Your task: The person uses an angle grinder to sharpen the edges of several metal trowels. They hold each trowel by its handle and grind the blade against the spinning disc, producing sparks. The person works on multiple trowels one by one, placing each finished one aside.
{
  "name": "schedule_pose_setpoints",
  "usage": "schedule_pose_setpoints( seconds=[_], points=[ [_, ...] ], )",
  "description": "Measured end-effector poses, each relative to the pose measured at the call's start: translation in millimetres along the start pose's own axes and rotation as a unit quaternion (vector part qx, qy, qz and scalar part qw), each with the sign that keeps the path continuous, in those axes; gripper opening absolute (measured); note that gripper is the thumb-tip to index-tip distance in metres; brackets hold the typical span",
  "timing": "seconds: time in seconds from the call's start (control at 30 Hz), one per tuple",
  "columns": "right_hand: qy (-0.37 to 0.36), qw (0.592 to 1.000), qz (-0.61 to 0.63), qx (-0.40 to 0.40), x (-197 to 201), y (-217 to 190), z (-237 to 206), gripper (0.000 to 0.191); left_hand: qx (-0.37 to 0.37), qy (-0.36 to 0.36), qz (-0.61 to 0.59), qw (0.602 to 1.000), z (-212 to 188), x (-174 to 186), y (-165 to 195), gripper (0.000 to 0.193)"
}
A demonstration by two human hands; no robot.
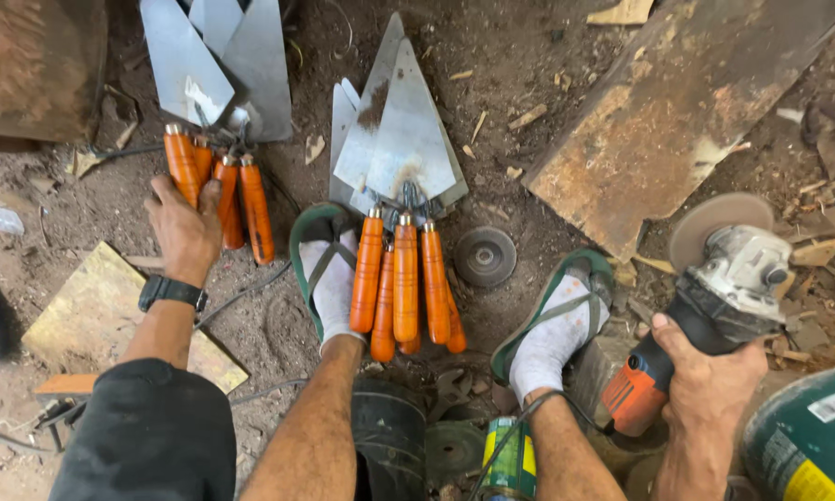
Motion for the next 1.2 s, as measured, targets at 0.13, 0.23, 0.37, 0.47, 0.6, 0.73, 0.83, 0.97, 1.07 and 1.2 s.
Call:
schedule_pose_setpoints(
  seconds=[0.13, 0.23, 0.37, 0.47, 0.6, 0.73, 0.83, 0.97, 1.07, 1.2],
  points=[
    [-0.001, 0.999, -0.044, -0.029, -2.5, 4.9, 6.9, 0.039, -0.14, 0.082, 0.194, 0.967, -30.4, 5.7, 55.6, 0.072],
    [-0.001, 0.999, -0.034, -0.031, -5.6, 4.2, 14.0, 0.041, -0.267, -0.032, 0.037, 0.962, -86.7, -40.6, 105.7, 0.042],
    [-0.004, 0.998, -0.023, -0.056, -9.7, 9.2, 20.7, 0.042, -0.076, -0.267, -0.114, 0.954, -112.1, -132.5, 106.6, 0.069],
    [-0.013, 0.998, -0.027, -0.056, -11.6, 9.6, 24.5, 0.042, -0.003, -0.286, -0.174, 0.942, -112.5, -148.8, 106.3, 0.068],
    [-0.019, 0.998, -0.036, -0.054, -11.8, 9.1, 27.2, 0.038, -0.054, -0.21, -0.191, 0.957, -110.0, -117.6, 118.7, 0.057],
    [-0.014, 0.999, -0.024, -0.046, -8.3, 8.8, 26.7, 0.04, -0.077, -0.117, -0.06, 0.988, -116.8, -74.7, 135.3, 0.037],
    [-0.003, 0.998, -0.034, -0.051, -2.8, 13.4, 27.6, 0.039, -0.117, -0.054, 0.04, 0.991, -112.0, -38.6, 157.0, 0.024],
    [-0.004, 0.997, -0.055, -0.057, 5.2, 19.4, 29.0, 0.034, -0.242, -0.064, -0.028, 0.968, -126.1, -22.7, 212.2, 0.027],
    [0.027, 0.997, -0.028, -0.063, 16.4, 20.8, 26.5, 0.037, -0.304, -0.173, -0.144, 0.926, -142.3, -56.1, 260.4, 0.04],
    [0.041, 0.996, -0.029, -0.08, 22.1, 20.7, 22.0, 0.039, 0.016, -0.496, -0.163, 0.853, -196.1, -180.6, 254.3, 0.045]
  ],
)
Point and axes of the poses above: each hand's wrist, its own z-axis towards the middle knuckle, its own x-axis out of the back of the hand, y = z × x, the point moved 10 cm from there along z, towards the middle knuckle, and after that the axes turned 13 degrees about -z, right-handed, at the moved point
